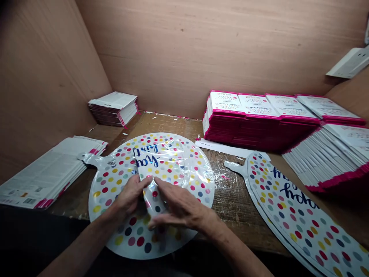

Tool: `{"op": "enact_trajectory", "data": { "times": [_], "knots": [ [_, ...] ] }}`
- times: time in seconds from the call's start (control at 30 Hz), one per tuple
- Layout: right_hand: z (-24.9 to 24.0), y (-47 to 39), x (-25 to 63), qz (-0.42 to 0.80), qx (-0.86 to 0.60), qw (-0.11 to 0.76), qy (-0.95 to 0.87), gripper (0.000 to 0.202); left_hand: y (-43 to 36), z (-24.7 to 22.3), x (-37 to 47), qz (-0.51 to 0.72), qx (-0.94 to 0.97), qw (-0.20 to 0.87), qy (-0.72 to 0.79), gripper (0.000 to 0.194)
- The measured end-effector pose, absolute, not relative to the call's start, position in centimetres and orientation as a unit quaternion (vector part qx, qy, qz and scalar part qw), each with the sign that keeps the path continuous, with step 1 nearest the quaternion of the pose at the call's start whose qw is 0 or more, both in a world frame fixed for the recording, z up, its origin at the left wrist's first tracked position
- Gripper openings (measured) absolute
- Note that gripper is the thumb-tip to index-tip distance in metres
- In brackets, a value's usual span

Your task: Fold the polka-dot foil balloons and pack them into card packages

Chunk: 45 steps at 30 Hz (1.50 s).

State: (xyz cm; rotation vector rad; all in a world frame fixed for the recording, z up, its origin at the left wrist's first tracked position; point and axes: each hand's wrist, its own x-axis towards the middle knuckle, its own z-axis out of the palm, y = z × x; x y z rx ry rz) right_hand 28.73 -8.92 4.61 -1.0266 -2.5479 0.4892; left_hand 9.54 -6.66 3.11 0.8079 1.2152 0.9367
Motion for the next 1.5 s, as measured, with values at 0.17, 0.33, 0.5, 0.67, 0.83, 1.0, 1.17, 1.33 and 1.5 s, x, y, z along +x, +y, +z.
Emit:
{"op": "enact_trajectory", "data": {
  "times": [0.17,0.33,0.5,0.67,0.83,1.0,1.17,1.33,1.5],
  "knots": [
    [2.3,-8.1,31.5,0.033,-0.327,0.193,-0.925,0.075,-6.1,3.6,5.2,0.275,0.4,0.679,0.551,0.032],
    [2.1,-7.1,30.8,0.088,-0.346,0.146,-0.923,0.039,-7.2,2.8,2.6,0.303,0.685,0.258,0.61,0.036],
    [2.0,-4.7,30.0,0.222,-0.473,0.209,-0.827,0.026,-7.5,1.0,1.9,0.27,0.807,0.195,0.487,0.044],
    [1.1,-2.2,27.8,0.158,-0.657,0.187,-0.713,0.039,-6.3,0.8,3.3,0.305,0.654,0.204,0.662,0.032],
    [1.7,-4.2,23.9,-0.058,-0.564,0.218,-0.794,0.047,-4.4,1.4,4.1,0.247,0.566,0.268,0.739,0.033],
    [1.8,-4.4,18.4,-0.051,-0.441,0.068,-0.893,0.036,-4.4,2.0,3.6,0.246,0.546,0.294,0.745,0.029],
    [2.2,-4.9,20.1,-0.045,-0.349,0.052,-0.935,0.031,-5.1,3.9,2.0,0.304,0.685,0.135,0.648,0.029],
    [2.1,-7.5,27.1,0.068,-0.213,0.073,-0.972,0.039,-4.1,2.8,0.8,0.201,0.903,0.146,0.35,0.061],
    [0.2,-6.3,29.9,0.318,-0.384,0.29,-0.817,0.036,-3.5,1.1,1.6,0.151,0.877,0.182,0.419,0.052]
  ]
}}
